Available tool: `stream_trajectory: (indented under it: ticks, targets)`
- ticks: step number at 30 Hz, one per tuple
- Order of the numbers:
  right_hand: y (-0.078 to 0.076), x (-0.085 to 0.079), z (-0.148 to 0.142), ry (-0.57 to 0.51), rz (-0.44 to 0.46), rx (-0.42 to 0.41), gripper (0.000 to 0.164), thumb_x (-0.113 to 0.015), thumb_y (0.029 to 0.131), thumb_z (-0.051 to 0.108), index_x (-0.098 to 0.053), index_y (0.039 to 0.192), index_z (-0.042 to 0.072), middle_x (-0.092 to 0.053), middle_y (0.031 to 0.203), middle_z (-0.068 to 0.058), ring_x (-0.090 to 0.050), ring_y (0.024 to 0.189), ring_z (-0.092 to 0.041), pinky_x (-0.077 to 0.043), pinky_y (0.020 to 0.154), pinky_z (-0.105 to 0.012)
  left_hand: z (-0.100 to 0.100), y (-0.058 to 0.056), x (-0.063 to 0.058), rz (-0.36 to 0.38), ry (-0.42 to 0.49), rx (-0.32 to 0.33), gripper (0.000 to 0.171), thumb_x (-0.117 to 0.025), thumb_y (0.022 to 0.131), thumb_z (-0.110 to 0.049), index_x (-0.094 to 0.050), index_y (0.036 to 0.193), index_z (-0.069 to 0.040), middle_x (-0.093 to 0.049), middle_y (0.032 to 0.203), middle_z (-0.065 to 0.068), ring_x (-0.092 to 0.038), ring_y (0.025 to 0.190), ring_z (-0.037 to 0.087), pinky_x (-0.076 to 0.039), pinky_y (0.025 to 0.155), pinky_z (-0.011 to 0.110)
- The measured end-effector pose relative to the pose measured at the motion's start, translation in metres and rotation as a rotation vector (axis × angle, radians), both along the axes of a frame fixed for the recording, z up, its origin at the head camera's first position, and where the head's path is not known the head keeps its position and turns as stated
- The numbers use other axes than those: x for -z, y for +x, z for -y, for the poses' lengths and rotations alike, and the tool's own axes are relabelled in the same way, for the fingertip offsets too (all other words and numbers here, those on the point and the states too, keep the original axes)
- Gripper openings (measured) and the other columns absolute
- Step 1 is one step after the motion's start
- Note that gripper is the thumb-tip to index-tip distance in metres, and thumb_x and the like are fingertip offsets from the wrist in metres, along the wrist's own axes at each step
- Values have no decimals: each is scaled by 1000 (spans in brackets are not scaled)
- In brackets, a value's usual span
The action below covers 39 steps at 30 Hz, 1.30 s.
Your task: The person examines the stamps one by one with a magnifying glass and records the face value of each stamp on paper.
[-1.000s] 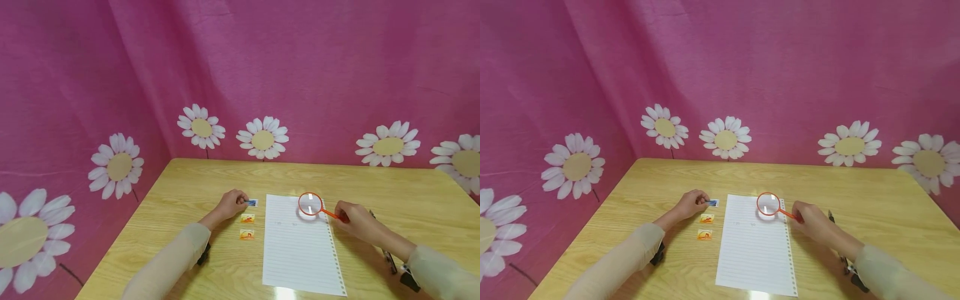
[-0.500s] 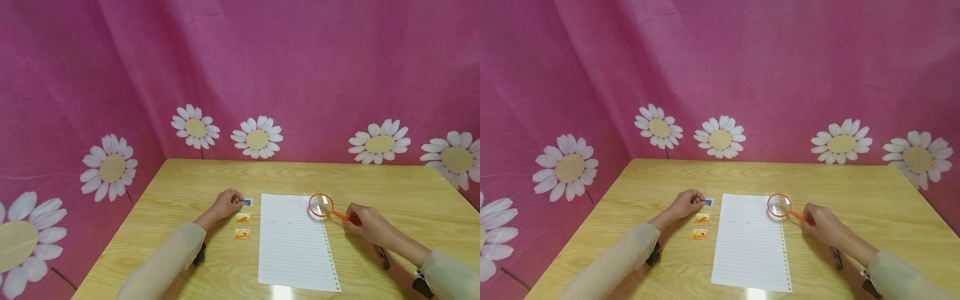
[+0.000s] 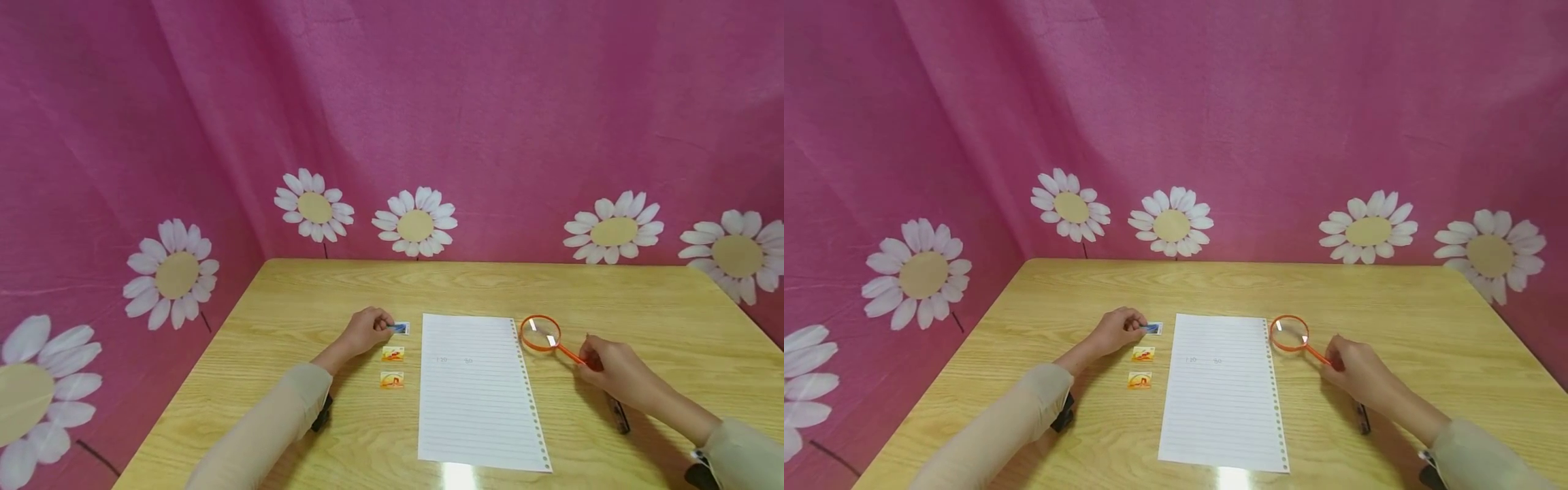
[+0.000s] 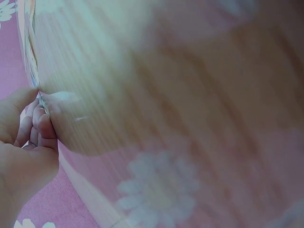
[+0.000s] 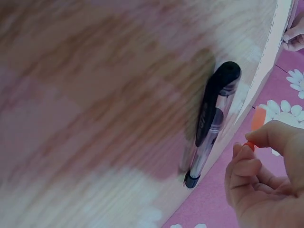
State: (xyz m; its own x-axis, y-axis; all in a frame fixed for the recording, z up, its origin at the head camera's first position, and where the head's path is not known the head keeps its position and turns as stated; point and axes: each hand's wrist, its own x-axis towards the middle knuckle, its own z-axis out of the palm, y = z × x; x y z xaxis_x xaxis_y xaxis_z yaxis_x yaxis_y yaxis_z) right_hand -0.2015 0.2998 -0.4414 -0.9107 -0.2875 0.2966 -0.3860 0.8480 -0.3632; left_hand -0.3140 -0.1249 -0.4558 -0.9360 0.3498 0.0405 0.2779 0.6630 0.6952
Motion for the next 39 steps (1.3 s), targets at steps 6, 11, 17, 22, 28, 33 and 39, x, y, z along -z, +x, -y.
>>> stream_trajectory:
  ticks: [6,11,17,22,28,33,39]
  targets:
    - [4,-1,2,-44,77,34,19,-74,80,3,-55,80,3,-57,66,3,-40,57,6,-38,49,-21,3,3,1,-2,2,10,7,-67,91,-6,-65,97,-2,-54,85,6,-44,73,12,-38,68,21]
    - [6,-3,3,-54,140,77,19,-74,81,6,-56,80,2,-58,68,1,-41,58,4,-40,51,-20,4,3,0,3,3,-6,7,-67,91,-6,-65,96,-2,-53,84,5,-43,74,12,-37,68,21]
    - [4,-8,6,-55,195,106,19,-73,81,9,-56,76,3,-56,67,0,-40,55,-1,-38,50,-21,3,4,-5,-4,2,-24,7,-67,91,-6,-65,96,-2,-53,84,5,-44,75,13,-37,69,21]
    - [2,-13,12,-41,259,125,21,-71,83,15,-57,71,5,-56,63,1,-41,52,-5,-35,48,-22,3,5,-8,-10,7,-44,7,-66,91,-6,-65,96,-2,-54,86,6,-44,77,14,-36,69,22]
    - [4,-9,20,-25,347,107,24,-69,86,18,-58,68,6,-53,58,1,-40,50,-8,-34,50,-23,3,13,-9,-51,61,-60,9,-62,92,-6,-65,99,-2,-56,90,8,-46,76,13,-38,68,22]
    - [9,-3,30,-2,362,83,26,-70,85,18,-56,67,6,-49,57,2,-37,50,-8,-31,48,-21,-4,37,-15,-105,141,-17,10,-61,92,-4,-65,101,-1,-58,93,10,-46,76,12,-41,68,19]
    - [15,0,37,16,315,70,28,-68,84,16,-50,64,9,-41,55,5,-32,48,-5,-27,47,-20,-13,81,-17,-117,151,116,13,-65,90,-2,-64,102,1,-58,90,9,-46,75,8,-42,67,16]
